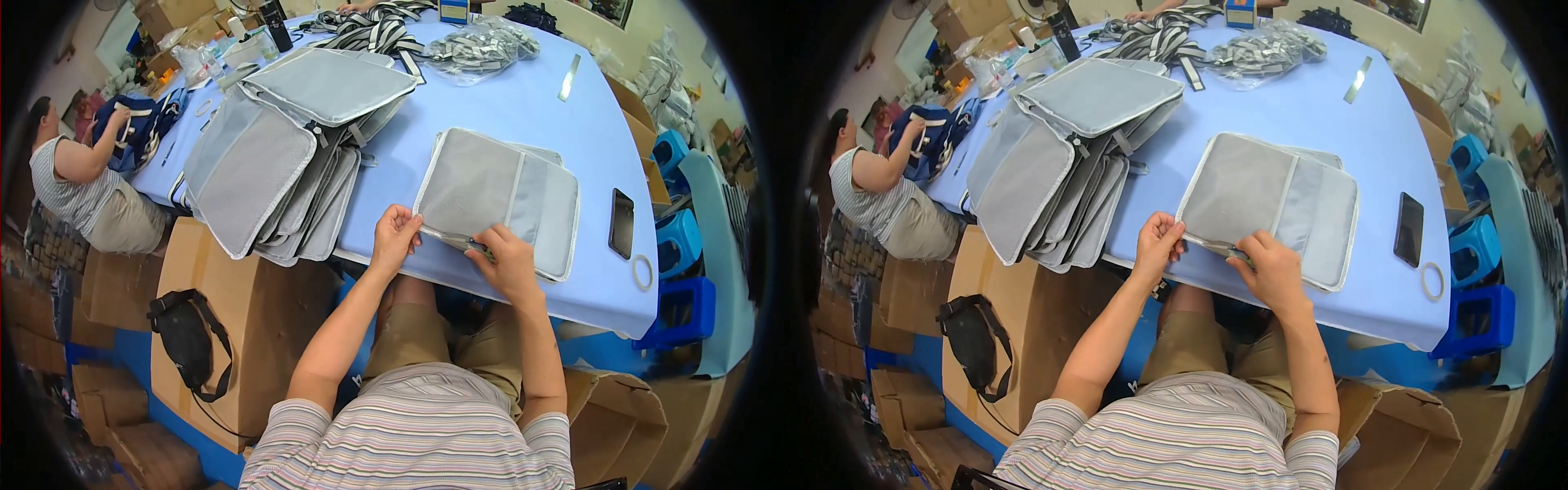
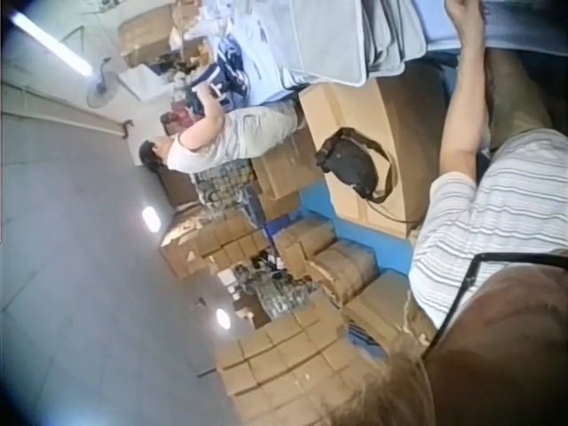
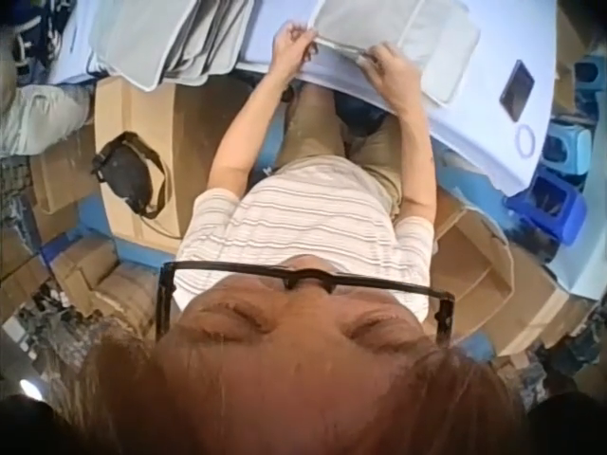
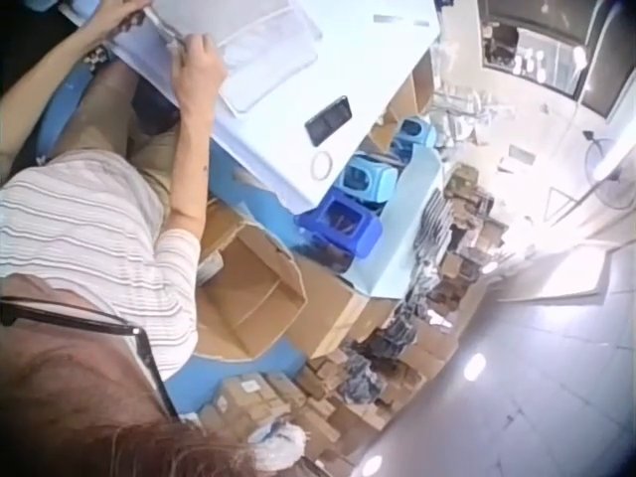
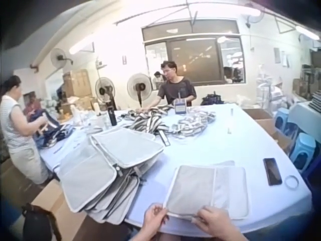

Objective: Trimming excess threads and inspecting finished grey zippered cases at a workshop table.

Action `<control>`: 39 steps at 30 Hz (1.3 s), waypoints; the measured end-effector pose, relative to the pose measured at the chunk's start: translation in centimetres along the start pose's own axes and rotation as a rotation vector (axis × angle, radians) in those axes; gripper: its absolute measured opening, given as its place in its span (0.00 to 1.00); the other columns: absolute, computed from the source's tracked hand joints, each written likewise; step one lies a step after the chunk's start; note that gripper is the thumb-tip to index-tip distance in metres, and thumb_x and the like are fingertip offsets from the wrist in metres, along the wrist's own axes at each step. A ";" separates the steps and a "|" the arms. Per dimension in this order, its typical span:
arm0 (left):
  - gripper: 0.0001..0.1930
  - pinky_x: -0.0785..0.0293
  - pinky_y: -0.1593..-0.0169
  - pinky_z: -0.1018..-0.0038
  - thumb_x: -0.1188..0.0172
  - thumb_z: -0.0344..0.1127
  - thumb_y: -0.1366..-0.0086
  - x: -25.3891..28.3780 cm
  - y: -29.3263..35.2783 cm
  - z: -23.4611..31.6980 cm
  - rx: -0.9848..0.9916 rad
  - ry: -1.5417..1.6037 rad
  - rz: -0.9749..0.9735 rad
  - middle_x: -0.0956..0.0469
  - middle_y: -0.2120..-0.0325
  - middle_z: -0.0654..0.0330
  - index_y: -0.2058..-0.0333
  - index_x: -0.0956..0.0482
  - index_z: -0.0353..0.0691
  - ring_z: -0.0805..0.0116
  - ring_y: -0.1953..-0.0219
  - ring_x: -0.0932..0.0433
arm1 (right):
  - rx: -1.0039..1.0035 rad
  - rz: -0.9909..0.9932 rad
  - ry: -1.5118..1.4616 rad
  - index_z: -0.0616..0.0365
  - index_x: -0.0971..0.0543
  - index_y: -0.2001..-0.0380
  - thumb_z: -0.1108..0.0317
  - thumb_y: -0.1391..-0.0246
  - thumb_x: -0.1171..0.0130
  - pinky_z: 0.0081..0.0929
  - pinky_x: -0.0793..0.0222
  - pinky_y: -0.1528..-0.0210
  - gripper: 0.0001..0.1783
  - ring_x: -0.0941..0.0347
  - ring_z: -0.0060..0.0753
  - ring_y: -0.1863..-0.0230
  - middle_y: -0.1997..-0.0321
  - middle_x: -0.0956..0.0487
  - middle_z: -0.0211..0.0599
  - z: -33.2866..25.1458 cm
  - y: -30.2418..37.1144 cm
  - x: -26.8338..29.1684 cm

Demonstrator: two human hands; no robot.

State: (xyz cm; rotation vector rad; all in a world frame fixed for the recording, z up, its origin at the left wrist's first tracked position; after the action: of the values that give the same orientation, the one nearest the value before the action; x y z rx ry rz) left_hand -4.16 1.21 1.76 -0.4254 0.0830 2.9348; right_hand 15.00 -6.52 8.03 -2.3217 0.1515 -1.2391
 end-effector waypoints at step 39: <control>0.09 0.38 0.83 0.84 0.52 0.39 0.35 0.0 0.4 -1.3 -0.130 -0.020 -0.008 0.32 0.83 0.66 0.70 0.35 0.41 0.80 0.84 0.34 | -0.632 0.911 -0.616 0.64 0.29 0.56 0.57 0.40 0.54 0.14 0.49 0.81 0.20 0.53 0.12 0.84 0.84 0.47 0.20 19.3 7.7 8.5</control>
State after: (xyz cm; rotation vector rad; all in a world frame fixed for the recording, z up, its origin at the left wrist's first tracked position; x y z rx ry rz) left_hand -3.84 0.75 0.53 -0.4142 -0.1120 2.9457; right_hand 36.46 -8.73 1.77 -2.4805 1.3440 0.0046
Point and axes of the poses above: each hand's wrist, its own y-axis away from the middle knuckle, its own x-axis out of the back of the hand, z = x × y, the point moved 1 cm from there along -y, towards the middle knuckle
